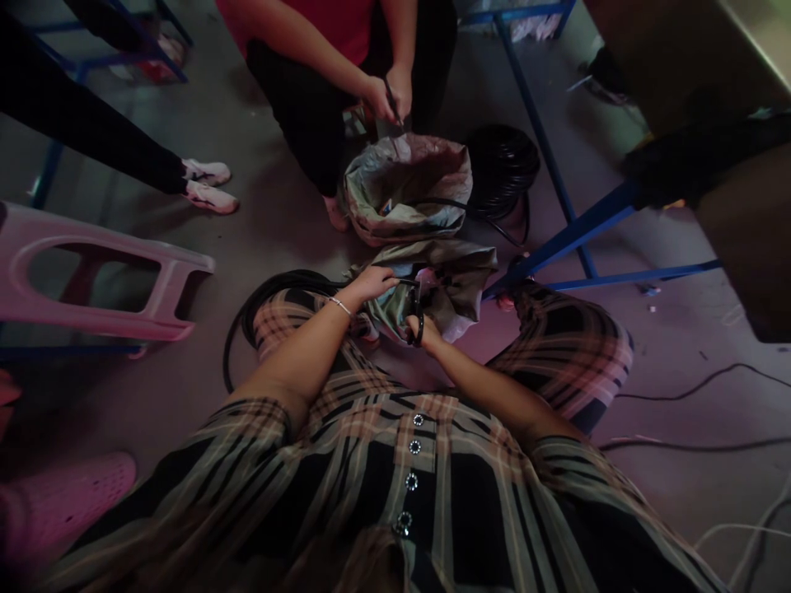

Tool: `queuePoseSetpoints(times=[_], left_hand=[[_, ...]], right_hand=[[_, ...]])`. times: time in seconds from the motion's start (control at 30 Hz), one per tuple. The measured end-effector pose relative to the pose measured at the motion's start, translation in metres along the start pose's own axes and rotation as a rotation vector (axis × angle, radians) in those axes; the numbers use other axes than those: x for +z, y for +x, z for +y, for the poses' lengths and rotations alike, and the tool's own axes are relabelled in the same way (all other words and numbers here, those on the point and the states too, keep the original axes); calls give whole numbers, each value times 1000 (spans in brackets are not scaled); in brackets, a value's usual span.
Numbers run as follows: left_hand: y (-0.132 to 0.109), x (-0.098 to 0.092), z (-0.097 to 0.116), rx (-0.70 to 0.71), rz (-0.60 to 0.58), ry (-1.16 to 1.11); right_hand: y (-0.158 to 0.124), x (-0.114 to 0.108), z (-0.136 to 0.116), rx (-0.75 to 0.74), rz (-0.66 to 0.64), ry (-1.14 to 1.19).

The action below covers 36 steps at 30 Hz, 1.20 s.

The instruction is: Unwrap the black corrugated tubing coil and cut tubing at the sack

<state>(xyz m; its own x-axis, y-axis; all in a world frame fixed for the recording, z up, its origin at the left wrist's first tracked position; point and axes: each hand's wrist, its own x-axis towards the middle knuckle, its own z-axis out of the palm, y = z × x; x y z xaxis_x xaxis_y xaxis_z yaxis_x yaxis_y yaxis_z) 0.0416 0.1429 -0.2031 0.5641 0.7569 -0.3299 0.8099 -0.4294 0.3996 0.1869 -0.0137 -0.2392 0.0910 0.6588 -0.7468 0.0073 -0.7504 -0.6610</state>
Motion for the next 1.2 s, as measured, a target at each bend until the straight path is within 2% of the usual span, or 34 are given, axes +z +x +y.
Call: queuePoseSetpoints(times=[0.2, 0.47, 0.83, 1.2], left_hand=[[-5, 0, 11, 37, -30, -38], [-8, 0, 18, 60, -40, -68], [-8, -3, 16, 44, -32, -89], [-3, 0, 10, 49, -2, -84]], right_hand=[[-3, 0, 0, -51, -46, -31], [-5, 1, -3, -55, -22, -48], [-9, 1, -5, -12, -43, -16], [-2, 1, 2, -9, -35, -27]])
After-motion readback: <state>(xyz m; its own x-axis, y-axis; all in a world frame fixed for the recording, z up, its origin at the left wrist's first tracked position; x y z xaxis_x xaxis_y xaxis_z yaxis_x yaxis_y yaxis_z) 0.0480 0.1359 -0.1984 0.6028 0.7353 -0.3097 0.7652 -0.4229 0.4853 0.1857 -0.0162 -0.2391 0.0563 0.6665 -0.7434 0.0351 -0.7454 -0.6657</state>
